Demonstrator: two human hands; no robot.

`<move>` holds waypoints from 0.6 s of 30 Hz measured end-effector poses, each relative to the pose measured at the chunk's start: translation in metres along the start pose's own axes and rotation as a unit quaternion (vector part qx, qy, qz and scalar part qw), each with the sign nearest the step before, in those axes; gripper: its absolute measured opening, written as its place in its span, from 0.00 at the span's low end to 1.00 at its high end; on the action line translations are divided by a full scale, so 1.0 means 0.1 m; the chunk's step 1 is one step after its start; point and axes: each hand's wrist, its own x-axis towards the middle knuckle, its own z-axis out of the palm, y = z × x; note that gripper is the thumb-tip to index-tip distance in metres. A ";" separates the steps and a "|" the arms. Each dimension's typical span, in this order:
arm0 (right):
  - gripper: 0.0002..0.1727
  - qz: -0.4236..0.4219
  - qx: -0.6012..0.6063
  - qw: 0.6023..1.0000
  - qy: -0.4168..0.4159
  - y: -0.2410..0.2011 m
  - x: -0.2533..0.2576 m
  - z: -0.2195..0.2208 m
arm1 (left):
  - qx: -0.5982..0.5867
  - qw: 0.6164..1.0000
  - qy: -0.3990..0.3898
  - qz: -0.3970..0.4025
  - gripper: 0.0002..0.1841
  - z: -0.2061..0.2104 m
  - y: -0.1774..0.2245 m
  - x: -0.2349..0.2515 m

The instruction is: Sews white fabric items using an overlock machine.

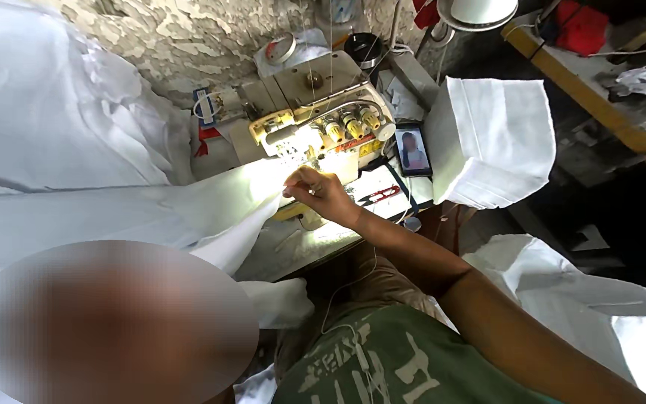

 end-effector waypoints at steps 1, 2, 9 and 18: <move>0.08 0.013 0.000 1.000 -0.010 -0.02 -0.01 -0.04 | 0.005 1.000 -0.001 0.007 0.07 0.00 -0.02 0.02; 0.10 0.028 -0.003 0.999 -0.025 -0.05 -0.04 -0.10 | 0.016 1.000 -0.006 0.013 0.08 0.01 -0.02 0.05; 0.09 0.039 -0.026 0.997 -0.065 0.15 -0.47 -0.21 | -0.004 0.994 -0.098 0.058 0.08 0.46 0.06 0.31; 0.13 0.075 -0.101 0.990 -0.064 0.24 -0.41 -0.18 | -0.040 0.992 -0.116 0.031 0.08 0.60 -0.10 0.28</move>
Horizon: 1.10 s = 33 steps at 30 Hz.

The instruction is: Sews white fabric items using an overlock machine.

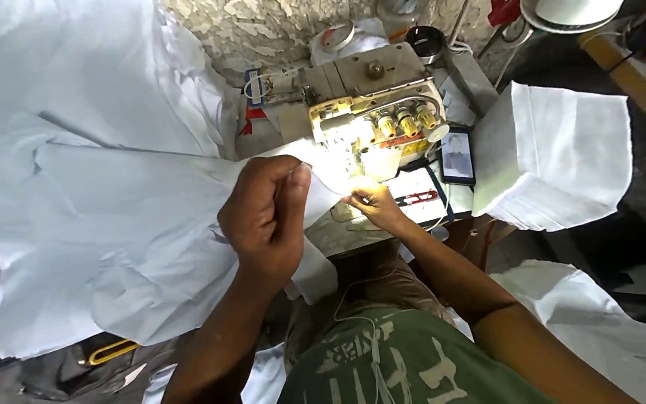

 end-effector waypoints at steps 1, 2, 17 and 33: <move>0.13 0.006 -0.005 1.000 -0.001 -0.01 0.04 0.00 | -0.005 1.000 -0.001 -0.007 0.08 0.02 -0.04 0.00; 0.13 0.014 -0.004 1.000 -0.004 -0.01 0.07 0.00 | -0.006 1.000 0.001 -0.014 0.08 0.03 -0.09 0.00; 0.14 0.073 0.033 0.996 -0.032 -0.09 -0.04 0.01 | -0.016 0.990 -0.051 -0.130 0.08 0.06 -0.51 -0.19; 0.12 0.017 -0.026 0.999 0.009 -0.02 -0.02 0.06 | -0.010 0.928 -0.097 -0.359 0.02 -0.10 -0.47 0.00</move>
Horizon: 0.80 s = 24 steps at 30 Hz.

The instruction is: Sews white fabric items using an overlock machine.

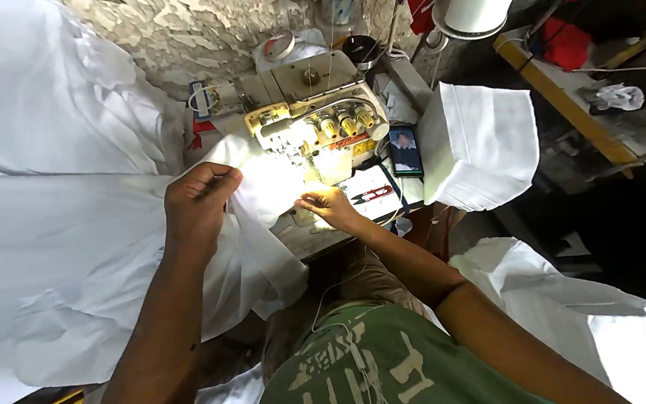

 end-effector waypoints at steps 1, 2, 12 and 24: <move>0.12 0.002 0.006 1.000 0.005 0.00 0.01 0.00 | 0.008 1.000 -0.006 0.002 0.02 -0.01 0.01 0.01; 0.12 0.004 0.007 1.000 0.007 0.00 0.02 0.00 | 0.008 1.000 -0.008 0.006 0.03 -0.02 0.00 0.02; 0.16 -0.071 -0.086 0.993 0.023 0.03 -0.06 0.02 | 0.053 0.994 -0.073 0.068 0.06 0.01 0.05 -0.18; 0.18 -0.035 -0.054 0.998 0.000 -0.03 0.04 0.02 | 0.008 0.999 -0.042 0.024 0.03 0.01 0.00 -0.05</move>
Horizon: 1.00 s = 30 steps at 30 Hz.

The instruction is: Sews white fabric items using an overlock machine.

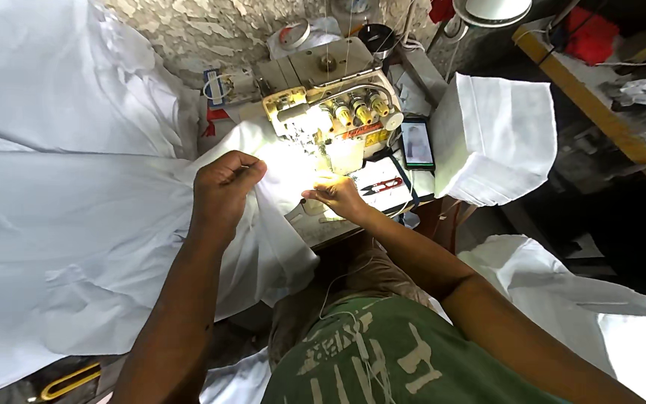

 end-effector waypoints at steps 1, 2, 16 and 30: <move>0.18 0.000 0.001 1.000 -0.002 0.00 0.00 -0.01 | -0.001 1.000 -0.001 0.001 0.03 0.00 0.00 0.00; 0.18 0.000 0.006 1.000 -0.001 -0.01 -0.01 -0.02 | -0.002 1.000 -0.004 0.002 0.03 0.00 0.02 -0.01; 0.23 0.156 0.083 0.982 0.068 -0.09 -0.60 0.28 | 0.250 0.943 -0.118 0.183 0.09 0.83 -0.42 -1.12; 0.11 0.120 0.027 0.970 -0.207 -0.48 -0.91 0.57 | 0.346 0.898 -0.012 0.271 0.07 0.93 -0.51 -0.50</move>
